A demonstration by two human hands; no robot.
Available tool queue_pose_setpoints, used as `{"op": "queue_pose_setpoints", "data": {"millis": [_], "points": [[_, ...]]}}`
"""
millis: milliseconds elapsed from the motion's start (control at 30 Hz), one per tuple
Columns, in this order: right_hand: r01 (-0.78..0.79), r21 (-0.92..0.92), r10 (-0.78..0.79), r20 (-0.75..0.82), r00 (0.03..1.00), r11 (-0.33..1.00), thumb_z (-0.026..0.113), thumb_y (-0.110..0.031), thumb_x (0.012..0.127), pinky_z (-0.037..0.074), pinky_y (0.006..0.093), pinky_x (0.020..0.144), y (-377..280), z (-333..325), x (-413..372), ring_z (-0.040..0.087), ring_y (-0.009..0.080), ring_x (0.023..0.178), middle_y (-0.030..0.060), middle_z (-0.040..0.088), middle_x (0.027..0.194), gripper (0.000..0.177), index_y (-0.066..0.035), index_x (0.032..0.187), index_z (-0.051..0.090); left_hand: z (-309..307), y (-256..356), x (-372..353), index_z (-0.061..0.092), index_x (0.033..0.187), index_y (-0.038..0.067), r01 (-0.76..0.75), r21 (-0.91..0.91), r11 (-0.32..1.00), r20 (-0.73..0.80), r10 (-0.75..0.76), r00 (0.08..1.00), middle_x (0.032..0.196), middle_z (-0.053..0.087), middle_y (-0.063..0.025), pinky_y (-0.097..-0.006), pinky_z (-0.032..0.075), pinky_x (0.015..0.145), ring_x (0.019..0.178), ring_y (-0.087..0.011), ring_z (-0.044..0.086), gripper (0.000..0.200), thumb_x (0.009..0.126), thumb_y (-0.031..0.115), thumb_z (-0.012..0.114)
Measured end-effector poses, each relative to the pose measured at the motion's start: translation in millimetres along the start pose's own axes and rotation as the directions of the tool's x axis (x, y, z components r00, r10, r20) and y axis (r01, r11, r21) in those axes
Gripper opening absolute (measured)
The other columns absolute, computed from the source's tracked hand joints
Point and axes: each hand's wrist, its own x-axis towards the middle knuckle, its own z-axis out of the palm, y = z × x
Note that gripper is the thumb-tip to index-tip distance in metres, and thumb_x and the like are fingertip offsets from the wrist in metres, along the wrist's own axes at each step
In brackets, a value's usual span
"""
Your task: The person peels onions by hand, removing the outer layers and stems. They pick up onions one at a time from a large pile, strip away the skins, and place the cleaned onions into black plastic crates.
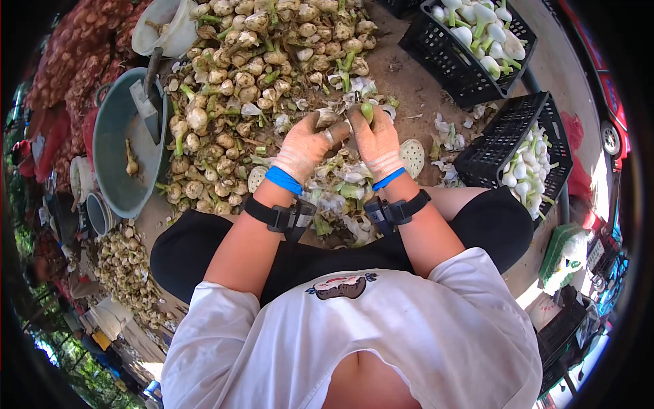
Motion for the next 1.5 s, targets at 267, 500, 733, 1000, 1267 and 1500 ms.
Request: {"op": "queue_pose_setpoints", "data": {"millis": [267,500,733,1000,1267,1500], "points": [[-0.110,0.052,0.105,0.080,0.991,0.993,0.052,-0.044,0.077,0.042,0.0373,0.071,1.7,-2.0,1.8,0.053,0.0358,0.079,0.0197,0.057,0.082,0.046,0.000,0.091,0.056,-3.2,9.7,-5.6,0.038,0.120,-0.009,0.112,-0.094,0.989,0.068,-0.106,0.992,0.093,0.059,-0.0128,-0.0258,0.047,0.061,0.074,-0.0156,0.058,0.067,0.069,0.019,0.071],[0.005,-0.122,-0.001,0.034,0.999,0.993,0.055,-0.040,0.076,0.043,0.0371,0.071,-4.3,-4.3,3.4,0.054,0.0356,0.080,0.0198,0.057,0.086,0.042,-0.001,0.092,0.057,-0.1,13.6,-7.0,0.043,0.117,-0.009,0.024,0.111,0.994,0.100,-0.035,0.994,0.101,0.058,-0.0137,-0.0257,0.046,0.073,0.086,-0.0168,0.056,0.057,0.071,0.015,0.066],[0.047,0.104,-0.054,0.056,0.997,0.993,0.056,-0.046,0.078,0.044,0.0313,0.066,11.8,-5.0,2.0,0.057,0.0229,0.075,0.0124,0.061,0.083,0.046,-0.002,0.088,0.061,1.3,-18.7,5.8,0.051,0.105,-0.009,-0.205,0.404,0.892,-0.046,0.244,0.969,0.092,0.060,-0.0198,-0.0273,0.046,0.070,0.078,-0.0199,0.058,0.042,0.070,0.013,0.060],[-0.446,0.827,0.417,0.291,0.861,0.342,0.050,-0.053,0.081,0.048,0.0313,0.073,18.0,-7.5,11.5,0.059,0.0198,0.078,0.0085,0.061,0.086,0.053,-0.004,0.102,0.055,-14.8,-4.5,-1.2,0.055,0.106,-0.005,-0.007,0.408,0.913,0.165,-0.066,0.984,0.096,0.061,-0.0138,-0.0280,0.045,0.074,0.086,-0.0174,0.057,0.041,0.068,0.011,0.063],[-0.507,0.823,0.501,0.336,0.798,0.256,0.047,-0.054,0.082,0.045,0.0363,0.083,33.0,-13.0,22.9,0.057,0.0247,0.089,0.0113,0.060,0.097,0.058,-0.002,0.105,0.052,0.7,5.7,-4.8,0.053,0.108,-0.002,-0.251,0.773,0.583,0.144,0.225,0.964,0.104,0.057,-0.0206,-0.0374,0.043,0.085,0.102,-0.0320,0.053,0.061,0.065,0.038,0.070],[-0.481,0.799,0.680,0.128,0.722,0.360,0.055,-0.052,0.078,0.049,0.0356,0.064,20.3,-6.0,23.0,0.061,0.0203,0.074,0.0088,0.061,0.088,0.053,-0.004,0.101,0.053,-3.4,14.8,-15.0,0.055,0.108,0.000,-0.284,0.619,0.732,0.568,-0.168,0.805,0.105,0.057,-0.0208,-0.0358,0.044,0.083,0.099,-0.0322,0.054,0.054,0.071,0.038,0.065]]}}
